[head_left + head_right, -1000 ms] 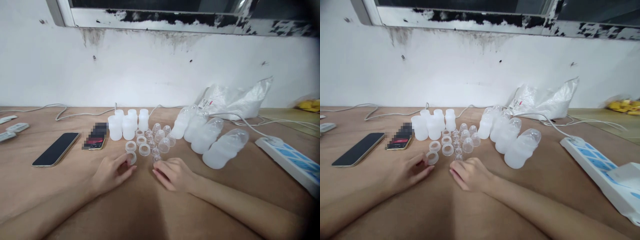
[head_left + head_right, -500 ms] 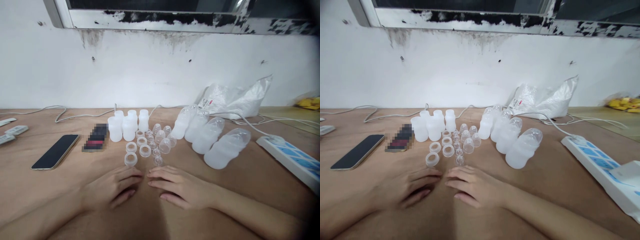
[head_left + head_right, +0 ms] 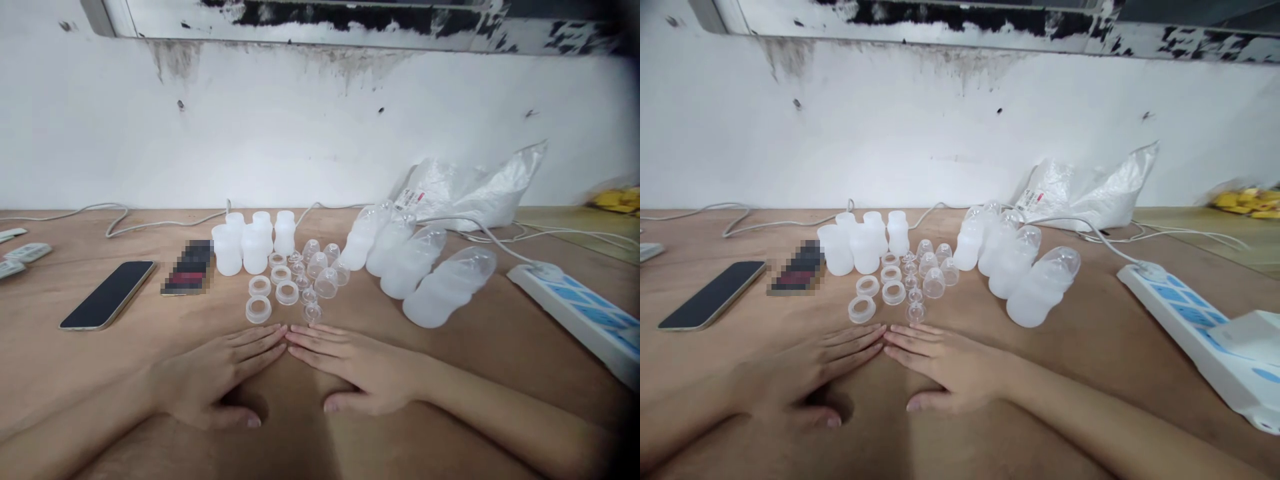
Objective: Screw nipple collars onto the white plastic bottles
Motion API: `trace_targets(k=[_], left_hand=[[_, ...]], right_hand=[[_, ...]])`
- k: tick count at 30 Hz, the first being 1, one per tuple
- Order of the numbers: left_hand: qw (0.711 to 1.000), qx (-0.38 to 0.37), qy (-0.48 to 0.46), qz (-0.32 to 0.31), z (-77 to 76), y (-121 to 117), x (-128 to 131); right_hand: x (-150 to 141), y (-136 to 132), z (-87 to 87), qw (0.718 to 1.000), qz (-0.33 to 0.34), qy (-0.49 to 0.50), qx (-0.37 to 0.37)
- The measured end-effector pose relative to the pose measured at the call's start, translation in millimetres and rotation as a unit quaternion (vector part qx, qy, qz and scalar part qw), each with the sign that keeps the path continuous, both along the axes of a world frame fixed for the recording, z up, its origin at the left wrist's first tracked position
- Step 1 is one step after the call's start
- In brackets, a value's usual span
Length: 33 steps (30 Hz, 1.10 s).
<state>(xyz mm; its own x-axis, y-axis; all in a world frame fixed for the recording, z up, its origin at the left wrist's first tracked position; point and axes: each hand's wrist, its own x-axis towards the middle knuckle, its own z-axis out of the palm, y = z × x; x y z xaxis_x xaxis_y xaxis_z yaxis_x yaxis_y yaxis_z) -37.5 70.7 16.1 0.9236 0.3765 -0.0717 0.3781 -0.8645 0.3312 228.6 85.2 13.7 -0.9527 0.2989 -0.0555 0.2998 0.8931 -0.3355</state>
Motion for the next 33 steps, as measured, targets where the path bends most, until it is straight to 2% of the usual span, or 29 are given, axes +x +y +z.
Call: trace_targets(k=[6, 16, 22, 25, 28, 30, 33], left_hand=[[0.999, -0.012, 0.02, 0.029, 0.2, 3, -1], [0.999, -0.02, 0.005, 0.03, -1.4, 2, -3], [0.998, 0.032, -0.046, 0.023, -5.6, 0, -3], [0.985, 0.112, -0.113, 0.07, -6.6, 2, -1], [0.951, 0.182, -0.173, 0.179, -9.3, 8, -1], [0.933, 0.191, -0.183, 0.243, -13.0, 12, -2], [0.922, 0.179, -0.187, 0.288, -19.3, 19, -4]], right_hand=[[0, 1, -1.0, 1.0, -0.013, 0.028, 0.003], [-1, 1, 0.3, 0.998, -0.013, 0.055, 0.006], [-1, 0, -5.4, 0.992, -0.015, 0.103, 0.069], [-2, 2, -12.4, 0.968, -0.084, 0.187, 0.148], [-2, 4, -17.5, 0.931, -0.195, 0.23, 0.207], [-2, 5, -19.0, 0.915, -0.251, 0.225, 0.221], [-3, 6, -19.4, 0.906, -0.303, 0.208, 0.211]])
